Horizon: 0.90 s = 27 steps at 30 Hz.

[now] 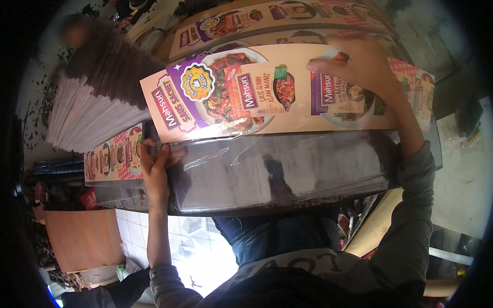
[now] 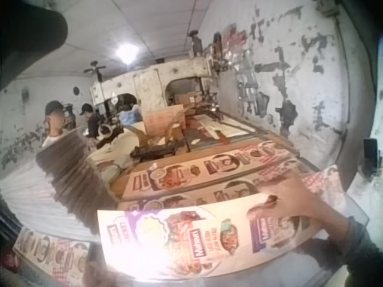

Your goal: The person inserts printed paper strips into clear plastic sleeves one by one by hand.

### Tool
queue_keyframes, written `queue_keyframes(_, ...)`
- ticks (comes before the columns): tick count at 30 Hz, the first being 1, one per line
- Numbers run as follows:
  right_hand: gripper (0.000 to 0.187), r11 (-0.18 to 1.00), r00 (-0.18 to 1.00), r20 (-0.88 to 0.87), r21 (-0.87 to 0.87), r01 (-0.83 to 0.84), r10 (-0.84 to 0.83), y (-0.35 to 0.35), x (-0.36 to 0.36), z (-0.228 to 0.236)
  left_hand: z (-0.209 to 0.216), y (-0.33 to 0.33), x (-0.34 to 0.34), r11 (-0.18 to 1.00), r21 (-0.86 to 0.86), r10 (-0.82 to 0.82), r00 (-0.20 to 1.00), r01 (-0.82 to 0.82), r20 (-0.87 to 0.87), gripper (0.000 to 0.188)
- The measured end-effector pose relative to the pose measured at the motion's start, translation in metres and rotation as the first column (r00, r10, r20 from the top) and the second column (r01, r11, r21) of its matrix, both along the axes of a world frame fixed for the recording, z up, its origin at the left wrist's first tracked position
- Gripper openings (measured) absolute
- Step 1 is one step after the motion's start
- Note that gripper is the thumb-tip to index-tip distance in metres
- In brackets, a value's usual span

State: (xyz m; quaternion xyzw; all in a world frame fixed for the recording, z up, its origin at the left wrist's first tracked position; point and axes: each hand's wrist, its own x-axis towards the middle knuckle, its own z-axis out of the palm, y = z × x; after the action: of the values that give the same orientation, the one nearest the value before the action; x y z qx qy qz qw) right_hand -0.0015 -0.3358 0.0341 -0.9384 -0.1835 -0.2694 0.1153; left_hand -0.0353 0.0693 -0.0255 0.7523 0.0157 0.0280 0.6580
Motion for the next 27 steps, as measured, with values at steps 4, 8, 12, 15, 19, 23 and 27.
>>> queue_keyframes(4,0.043,1.0,1.0,0.006,0.023,0.02,-0.02,0.005,0.0,-0.002,0.002,-0.001,0.0,1.0,0.006,-0.016,1.0,0.016,0.019,0.019)
queue_keyframes(8,0.048,0.999,0.996,0.087,-0.041,0.015,-0.011,0.006,0.007,-0.004,-0.004,0.006,0.002,0.998,0.053,-0.037,0.999,0.036,0.007,0.027)
queue_keyframes(12,0.055,0.994,0.997,0.08,-0.11,0.025,-0.016,0.003,0.023,-0.01,-0.004,0.007,0.005,0.981,0.156,-0.116,0.993,0.115,-0.006,0.049)
queue_keyframes(15,0.054,0.993,0.996,0.082,-0.12,-0.016,0.026,0.003,0.027,-0.004,-0.006,0.014,0.008,0.978,0.151,-0.145,0.989,0.143,0.0,0.054)
queue_keyframes(19,0.056,0.993,0.991,0.113,-0.1,-0.057,0.068,0.001,0.035,0.0,-0.003,0.007,0.008,0.975,0.174,-0.138,0.99,0.14,-0.021,0.054)
queue_keyframes(23,0.056,0.995,0.998,0.019,-0.089,-0.053,0.055,-0.003,0.036,0.005,0.001,0.006,0.004,0.977,0.19,-0.098,0.995,0.099,-0.014,0.053)
queue_keyframes(27,0.049,0.987,0.99,-0.002,-0.072,-0.143,0.143,-0.004,0.044,-0.003,-0.005,0.01,0.003,0.992,0.112,-0.06,0.998,0.061,-0.007,0.055)
